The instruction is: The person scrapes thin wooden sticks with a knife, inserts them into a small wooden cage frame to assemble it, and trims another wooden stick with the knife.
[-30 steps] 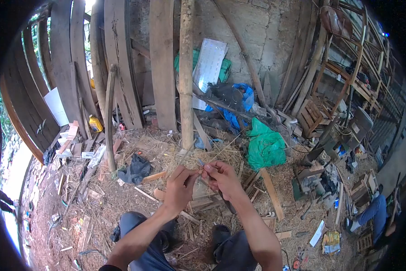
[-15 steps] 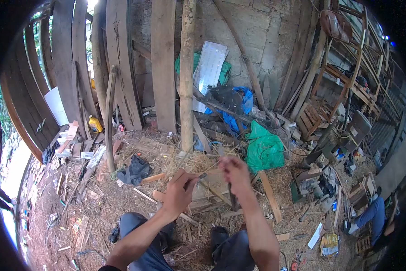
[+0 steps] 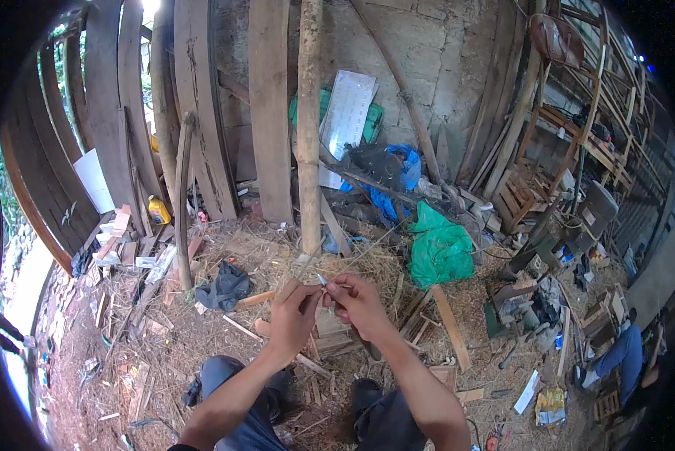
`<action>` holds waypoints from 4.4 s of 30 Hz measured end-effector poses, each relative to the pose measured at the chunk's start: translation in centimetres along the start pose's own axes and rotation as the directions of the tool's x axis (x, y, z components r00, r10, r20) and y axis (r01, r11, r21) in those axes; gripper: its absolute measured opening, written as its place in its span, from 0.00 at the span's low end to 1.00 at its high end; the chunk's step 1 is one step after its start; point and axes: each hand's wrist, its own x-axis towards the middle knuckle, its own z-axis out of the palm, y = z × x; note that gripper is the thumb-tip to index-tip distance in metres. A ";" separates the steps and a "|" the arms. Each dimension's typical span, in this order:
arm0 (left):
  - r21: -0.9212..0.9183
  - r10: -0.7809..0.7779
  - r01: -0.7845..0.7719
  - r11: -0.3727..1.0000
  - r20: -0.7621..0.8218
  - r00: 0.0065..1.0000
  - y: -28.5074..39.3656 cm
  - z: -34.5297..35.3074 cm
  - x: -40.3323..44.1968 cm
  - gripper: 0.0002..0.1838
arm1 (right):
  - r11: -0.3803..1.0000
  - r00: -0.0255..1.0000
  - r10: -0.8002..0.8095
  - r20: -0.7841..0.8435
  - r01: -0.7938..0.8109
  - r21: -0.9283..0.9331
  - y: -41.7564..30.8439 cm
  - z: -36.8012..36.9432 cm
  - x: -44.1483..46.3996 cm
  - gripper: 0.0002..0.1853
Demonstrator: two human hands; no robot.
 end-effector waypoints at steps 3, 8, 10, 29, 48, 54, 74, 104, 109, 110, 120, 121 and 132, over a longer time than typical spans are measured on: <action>0.053 0.042 -0.043 0.998 0.022 0.999 0.0 -0.1 -0.1 0.06 | 0.998 0.998 0.041 -0.038 -0.039 0.052 -0.4 -0.7 0.2 0.07; 0.087 0.061 -0.064 0.994 0.043 0.997 0.1 -0.7 -0.5 0.05 | 0.988 0.971 -0.009 -0.238 0.046 0.151 -0.8 -6.0 1.2 0.06; 0.103 0.082 -0.082 0.991 0.001 0.997 -0.5 -0.3 -0.5 0.05 | 0.988 0.977 -0.005 -0.215 0.037 0.148 -0.8 -4.9 0.8 0.07; -0.192 -0.324 0.388 0.901 0.297 0.898 -2.3 -0.7 -0.4 0.07 | 0.992 0.975 -0.117 -0.188 0.107 -0.063 -1.6 -3.7 0.1 0.10; -0.148 -0.299 0.342 0.928 0.254 0.920 -1.4 -0.6 -0.4 0.09 | 0.999 0.986 0.013 -0.167 -0.008 0.031 -1.1 -2.1 -0.3 0.11; -0.174 -0.277 0.322 0.930 0.244 0.930 -0.8 -0.7 -0.2 0.07 | 0.998 0.973 0.055 -0.222 -0.057 0.000 -0.8 -4.0 0.5 0.10; 0.096 0.085 -0.094 0.991 0.092 0.992 -0.2 -0.2 -0.5 0.04 | 0.995 0.979 0.088 -0.184 -0.093 -0.023 -0.7 -0.3 -0.7 0.11; 0.266 0.295 -0.375 0.888 0.296 0.908 -0.6 -0.6 -0.5 0.10 | 0.977 0.970 0.199 -0.136 -0.186 0.106 -1.1 -2.7 -0.7 0.11; 0.278 0.288 -0.388 0.879 0.340 0.895 -0.1 -0.6 -0.4 0.11 | 0.981 0.967 0.195 -0.164 -0.193 0.032 -1.7 -3.4 -0.5 0.11; 0.277 0.276 -0.376 0.885 0.339 0.900 0.0 -0.6 -0.4 0.10 | 0.981 0.967 0.194 -0.165 -0.192 0.034 -1.7 -3.3 -0.5 0.11; 0.268 0.270 -0.363 0.892 0.329 0.905 0.3 -0.5 -0.4 0.07 | 0.994 0.961 0.098 -0.260 -0.106 -0.015 -1.4 -5.7 0.3 0.10; 0.265 0.282 -0.355 0.897 0.277 0.919 0.2 -0.7 -0.6 0.07 | 0.996 0.935 0.058 -0.350 -0.079 -0.046 -1.6 -6.6 0.4 0.10; 0.268 0.269 -0.335 0.904 0.252 0.929 0.3 -0.9 -0.1 0.07 | 0.989 0.980 0.135 -0.148 -0.124 0.084 -1.0 -2.8 -0.4 0.10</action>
